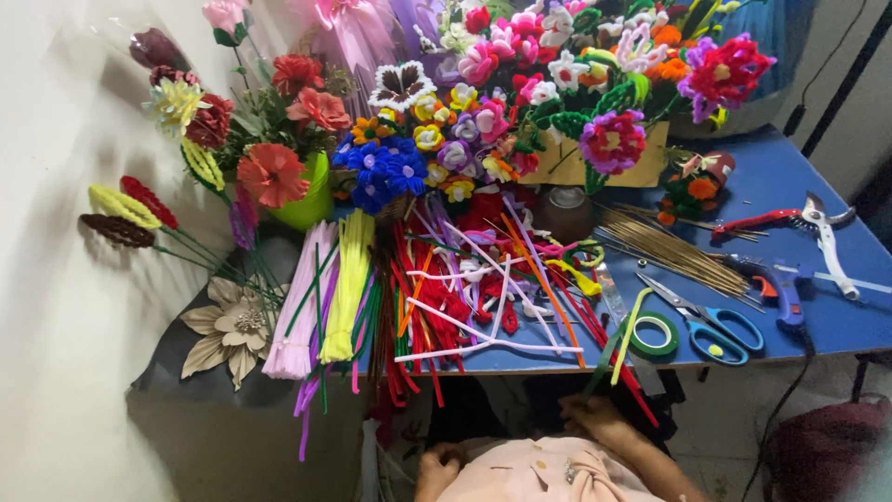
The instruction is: The person selects and manipulates pink and orange pipe cleaners on a cluttered craft table. They twist and bend the pipe cleaners by hand, then use a thin wooden stick to wrap and shape the orange pipe cleaner into a curved form.
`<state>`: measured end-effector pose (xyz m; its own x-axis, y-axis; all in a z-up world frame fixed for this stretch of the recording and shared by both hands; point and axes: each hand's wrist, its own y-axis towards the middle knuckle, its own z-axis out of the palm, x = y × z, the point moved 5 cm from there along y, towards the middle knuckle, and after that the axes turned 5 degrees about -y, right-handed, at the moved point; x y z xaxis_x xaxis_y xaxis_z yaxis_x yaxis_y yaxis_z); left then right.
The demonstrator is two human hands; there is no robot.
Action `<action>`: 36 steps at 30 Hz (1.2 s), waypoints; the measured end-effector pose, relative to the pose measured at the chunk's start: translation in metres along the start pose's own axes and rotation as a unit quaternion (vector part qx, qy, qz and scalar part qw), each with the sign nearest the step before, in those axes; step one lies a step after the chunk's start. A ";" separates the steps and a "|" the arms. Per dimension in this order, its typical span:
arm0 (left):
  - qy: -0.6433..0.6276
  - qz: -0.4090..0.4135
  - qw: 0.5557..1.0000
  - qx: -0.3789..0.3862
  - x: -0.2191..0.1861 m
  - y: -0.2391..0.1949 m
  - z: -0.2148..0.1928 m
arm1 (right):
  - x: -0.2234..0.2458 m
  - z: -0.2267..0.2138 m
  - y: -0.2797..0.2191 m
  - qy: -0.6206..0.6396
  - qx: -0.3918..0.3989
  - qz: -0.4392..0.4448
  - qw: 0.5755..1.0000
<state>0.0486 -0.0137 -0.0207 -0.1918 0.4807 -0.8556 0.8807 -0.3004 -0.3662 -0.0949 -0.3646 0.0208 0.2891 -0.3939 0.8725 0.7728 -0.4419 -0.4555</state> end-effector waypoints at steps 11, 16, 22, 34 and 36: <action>0.003 -0.012 1.000 -0.005 -0.005 -0.004 0.001 | 0.170 0.066 -0.183 -0.350 0.203 -0.020 0.914; -0.059 0.035 0.998 -0.009 0.011 0.010 0.007 | 0.223 0.067 -0.158 -0.416 0.126 -0.226 0.872; -0.039 0.025 0.999 -0.010 0.010 0.010 0.005 | 0.273 0.085 -0.090 -0.600 -0.129 -0.194 0.765; 0.074 0.445 0.881 -0.141 -0.327 -0.095 -0.122 | 0.275 0.058 -0.036 -0.602 -0.224 -0.253 0.723; 0.153 0.481 0.827 -0.246 -0.332 -0.055 -0.128 | 0.278 0.047 -0.034 -0.583 -0.238 -0.304 0.715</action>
<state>0.1192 -0.0513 0.3308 0.7531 0.4222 -0.5045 0.6460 -0.3297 0.6884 -0.0141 -0.4214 0.2873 0.4704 0.8043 0.3631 0.7564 -0.5794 0.3036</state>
